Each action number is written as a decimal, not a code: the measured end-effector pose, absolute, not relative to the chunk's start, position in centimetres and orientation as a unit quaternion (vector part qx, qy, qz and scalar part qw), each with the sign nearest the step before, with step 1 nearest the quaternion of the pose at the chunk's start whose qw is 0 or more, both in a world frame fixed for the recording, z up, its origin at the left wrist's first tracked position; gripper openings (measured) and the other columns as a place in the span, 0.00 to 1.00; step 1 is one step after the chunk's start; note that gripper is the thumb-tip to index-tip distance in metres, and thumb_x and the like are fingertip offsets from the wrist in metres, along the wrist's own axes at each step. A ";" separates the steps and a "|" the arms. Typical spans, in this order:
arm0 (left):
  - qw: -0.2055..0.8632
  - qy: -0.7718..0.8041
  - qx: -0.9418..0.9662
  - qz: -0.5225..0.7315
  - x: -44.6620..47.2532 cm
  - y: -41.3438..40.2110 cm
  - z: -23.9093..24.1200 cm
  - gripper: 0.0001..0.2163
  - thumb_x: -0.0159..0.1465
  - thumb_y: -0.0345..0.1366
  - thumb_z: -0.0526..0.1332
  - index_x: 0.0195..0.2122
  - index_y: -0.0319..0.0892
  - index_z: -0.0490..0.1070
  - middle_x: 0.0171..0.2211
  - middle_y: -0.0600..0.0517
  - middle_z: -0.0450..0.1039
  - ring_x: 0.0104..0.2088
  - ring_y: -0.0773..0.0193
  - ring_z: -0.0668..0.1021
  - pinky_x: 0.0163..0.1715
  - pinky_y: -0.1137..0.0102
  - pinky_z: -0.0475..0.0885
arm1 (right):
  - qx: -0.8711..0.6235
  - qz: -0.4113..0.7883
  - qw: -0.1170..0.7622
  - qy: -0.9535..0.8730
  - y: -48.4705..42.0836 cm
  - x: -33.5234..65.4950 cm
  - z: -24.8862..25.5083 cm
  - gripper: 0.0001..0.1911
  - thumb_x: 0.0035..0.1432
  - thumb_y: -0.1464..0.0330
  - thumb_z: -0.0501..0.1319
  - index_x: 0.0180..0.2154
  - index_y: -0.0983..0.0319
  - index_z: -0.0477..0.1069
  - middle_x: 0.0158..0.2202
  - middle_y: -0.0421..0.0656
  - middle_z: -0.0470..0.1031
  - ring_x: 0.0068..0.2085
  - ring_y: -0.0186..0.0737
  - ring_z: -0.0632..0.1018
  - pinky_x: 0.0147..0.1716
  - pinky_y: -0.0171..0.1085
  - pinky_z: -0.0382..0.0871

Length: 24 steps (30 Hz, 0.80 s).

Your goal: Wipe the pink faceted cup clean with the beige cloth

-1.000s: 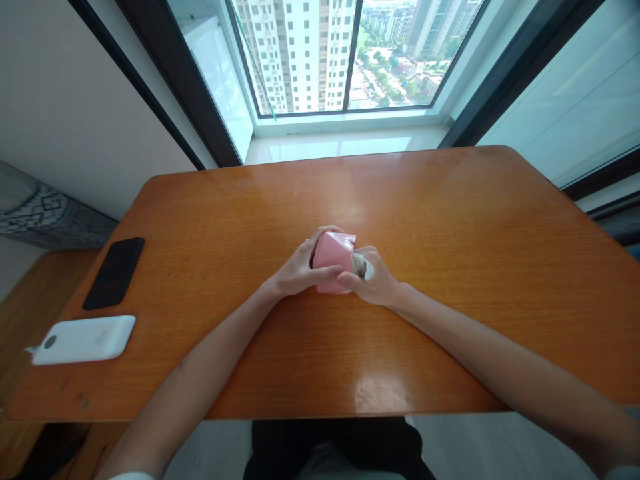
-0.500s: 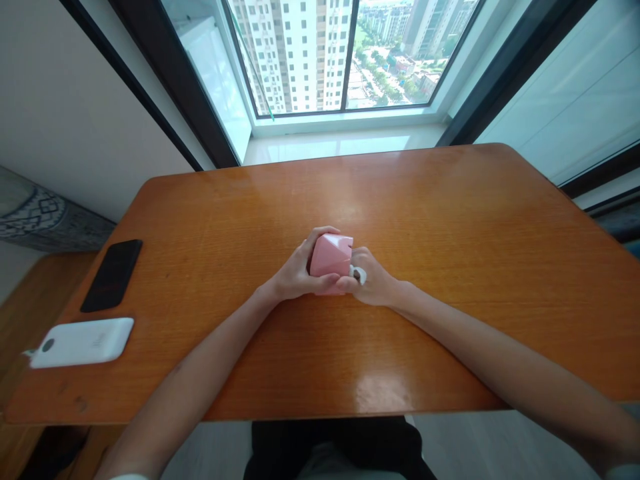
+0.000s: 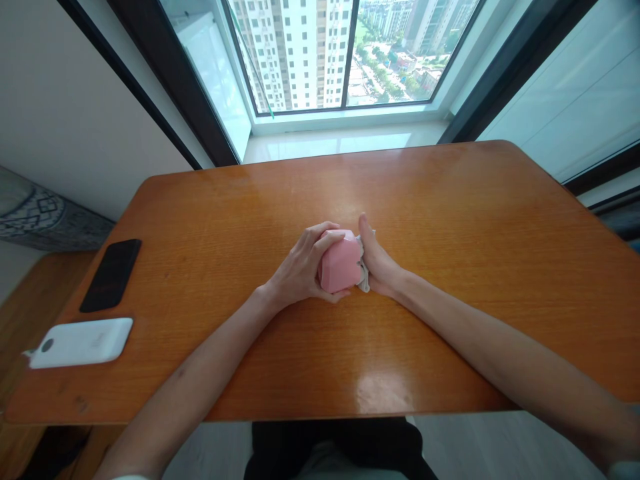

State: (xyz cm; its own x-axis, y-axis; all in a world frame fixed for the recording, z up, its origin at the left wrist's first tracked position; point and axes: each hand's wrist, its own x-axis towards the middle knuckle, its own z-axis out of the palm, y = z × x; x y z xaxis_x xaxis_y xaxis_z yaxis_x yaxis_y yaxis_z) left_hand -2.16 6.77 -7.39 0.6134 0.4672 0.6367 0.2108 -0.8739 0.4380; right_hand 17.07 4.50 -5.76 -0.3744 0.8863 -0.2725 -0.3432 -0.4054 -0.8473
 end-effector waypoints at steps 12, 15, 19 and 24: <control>-0.025 0.107 0.914 0.390 -3.1 7.4 -8.3 0.29 0.69 0.42 0.72 0.67 0.59 0.63 0.73 0.44 0.60 0.74 0.43 0.64 0.68 0.41 0.71 | -0.309 0.785 0.375 -0.383 4.8 17.4 -4.7 0.50 0.53 0.21 0.45 0.32 0.61 0.75 0.22 0.43 0.75 0.25 0.40 0.76 0.24 0.38 0.75; 0.067 0.131 0.901 0.408 -2.8 7.4 -8.0 0.42 0.59 0.56 0.77 0.69 0.58 0.60 0.70 0.41 0.62 0.70 0.39 0.67 0.69 0.39 0.68 | -0.329 0.747 0.404 -0.412 4.4 17.0 -4.8 0.52 0.53 0.21 0.41 0.31 0.61 0.76 0.22 0.43 0.75 0.26 0.40 0.78 0.22 0.36 0.73; 0.185 0.164 0.871 0.425 -2.3 7.3 -7.6 0.52 0.52 0.58 0.80 0.73 0.54 0.55 0.66 0.39 0.64 0.65 0.39 0.70 0.66 0.43 0.70 | -0.370 0.677 0.446 -0.454 3.8 16.8 -4.9 0.48 0.58 0.24 0.43 0.28 0.60 0.74 0.19 0.41 0.71 0.23 0.37 0.75 0.20 0.34 0.68; 0.364 0.161 0.804 0.441 -2.2 7.2 -7.6 0.50 0.51 0.53 0.80 0.71 0.51 0.58 0.61 0.41 0.68 0.58 0.45 0.76 0.59 0.51 0.75 | -0.442 0.572 0.436 -0.536 2.7 17.3 -5.0 0.43 0.62 0.27 0.47 0.23 0.59 0.66 0.14 0.37 0.63 0.16 0.31 0.63 0.14 0.33 0.54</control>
